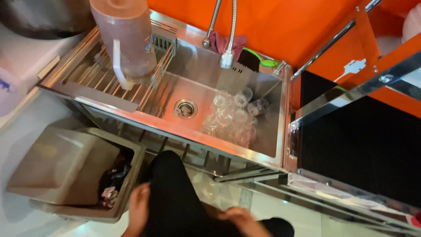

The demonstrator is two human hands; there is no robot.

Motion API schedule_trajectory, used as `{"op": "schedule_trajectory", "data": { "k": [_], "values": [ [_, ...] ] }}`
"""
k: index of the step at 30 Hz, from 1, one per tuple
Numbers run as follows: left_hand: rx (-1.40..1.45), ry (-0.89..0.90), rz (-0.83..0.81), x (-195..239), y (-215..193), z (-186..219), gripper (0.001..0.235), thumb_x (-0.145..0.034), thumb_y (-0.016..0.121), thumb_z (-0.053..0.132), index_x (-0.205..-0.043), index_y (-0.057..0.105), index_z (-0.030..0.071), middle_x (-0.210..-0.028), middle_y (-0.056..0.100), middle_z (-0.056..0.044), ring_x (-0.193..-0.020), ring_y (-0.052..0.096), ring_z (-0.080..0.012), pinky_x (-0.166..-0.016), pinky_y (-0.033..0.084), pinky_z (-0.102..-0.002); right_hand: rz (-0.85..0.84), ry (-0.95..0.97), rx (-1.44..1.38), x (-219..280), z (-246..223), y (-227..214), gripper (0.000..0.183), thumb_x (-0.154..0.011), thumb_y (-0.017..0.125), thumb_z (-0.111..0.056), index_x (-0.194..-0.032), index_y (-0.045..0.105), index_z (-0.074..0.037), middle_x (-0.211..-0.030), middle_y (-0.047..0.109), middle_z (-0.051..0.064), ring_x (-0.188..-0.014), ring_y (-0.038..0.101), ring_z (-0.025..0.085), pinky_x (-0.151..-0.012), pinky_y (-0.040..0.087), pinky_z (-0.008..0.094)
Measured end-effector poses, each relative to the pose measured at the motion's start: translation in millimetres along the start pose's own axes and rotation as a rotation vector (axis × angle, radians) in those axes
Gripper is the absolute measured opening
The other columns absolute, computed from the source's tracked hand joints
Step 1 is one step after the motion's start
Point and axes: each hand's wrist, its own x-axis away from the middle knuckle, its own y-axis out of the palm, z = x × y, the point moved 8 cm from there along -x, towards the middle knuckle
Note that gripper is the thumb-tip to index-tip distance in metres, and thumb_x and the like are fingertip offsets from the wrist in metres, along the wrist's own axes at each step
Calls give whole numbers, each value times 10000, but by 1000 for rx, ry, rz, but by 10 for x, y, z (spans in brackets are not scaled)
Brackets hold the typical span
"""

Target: The person washes several small clear glasses under a running faucet in a stainless steel sink. They rinse each glass by hand and place the cleaned glasses on a black mat to the right of the sink.

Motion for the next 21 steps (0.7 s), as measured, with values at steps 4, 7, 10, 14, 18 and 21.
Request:
{"op": "schedule_trajectory", "data": {
  "k": [4, 7, 10, 14, 18, 21],
  "values": [
    [-7, 1259, -169, 1083, 235, 3041, 270, -1006, 552, 284, -962, 696, 60, -1010, 718, -98, -989, 676, -287, -939, 527, -438, -24, -802, 75, 1180, -2557, -255, 528, -950, 634, -515, -617, 692, -110, -683, 764, 120, -677, 742, 237, -657, 578, 349],
    [-109, 1342, -300, 798, 638, 3921, 176, -1002, 571, 206, -891, 696, 150, -863, 647, 9, -779, 600, -223, -858, 501, -432, 253, -848, 78, 736, -3040, -841, 396, -1035, 561, -232, -782, 783, -23, -785, 778, 166, -771, 744, 291, -811, 542, 447],
    [-114, 1478, -189, 79, 1122, 4717, 42, -965, 652, 213, -989, 683, 197, -937, 672, 15, -973, 662, -254, -930, 495, -387, 596, -773, 438, 89, -3936, -927, 163, -1000, 703, -211, -1123, 747, -114, -1004, 746, 94, -1041, 700, 234, -986, 504, 430],
    [-256, 1436, 26, -868, 1684, 5295, 221, -1016, 647, 305, -1178, 683, 158, -1101, 675, -55, -1043, 678, -331, -890, 545, -447, 524, -711, -173, -948, -4306, -1152, 111, -1013, 599, -78, -1097, 672, -86, -695, 618, 83, -574, 651, 189, -501, 524, 279],
    [-433, 1379, 78, -1398, 2171, 5491, 449, -947, 690, 129, -1383, 586, 102, -1333, 550, -146, -1193, 610, -445, -934, 571, -537, 449, -551, -584, -1995, -3991, -1507, 147, -1002, 586, -145, -1147, 609, -138, -795, 725, 87, -572, 718, 208, -468, 577, 297],
    [-508, 1376, 49, -1646, 2441, 5524, 471, -960, 647, 125, -1416, 553, 54, -1402, 537, -188, -1243, 561, -448, -985, 511, -553, 500, -509, -616, -2130, -3897, -1629, 136, -974, 573, -113, -1104, 613, -125, -762, 692, 95, -526, 645, 200, -443, 480, 297]
  ]
}}
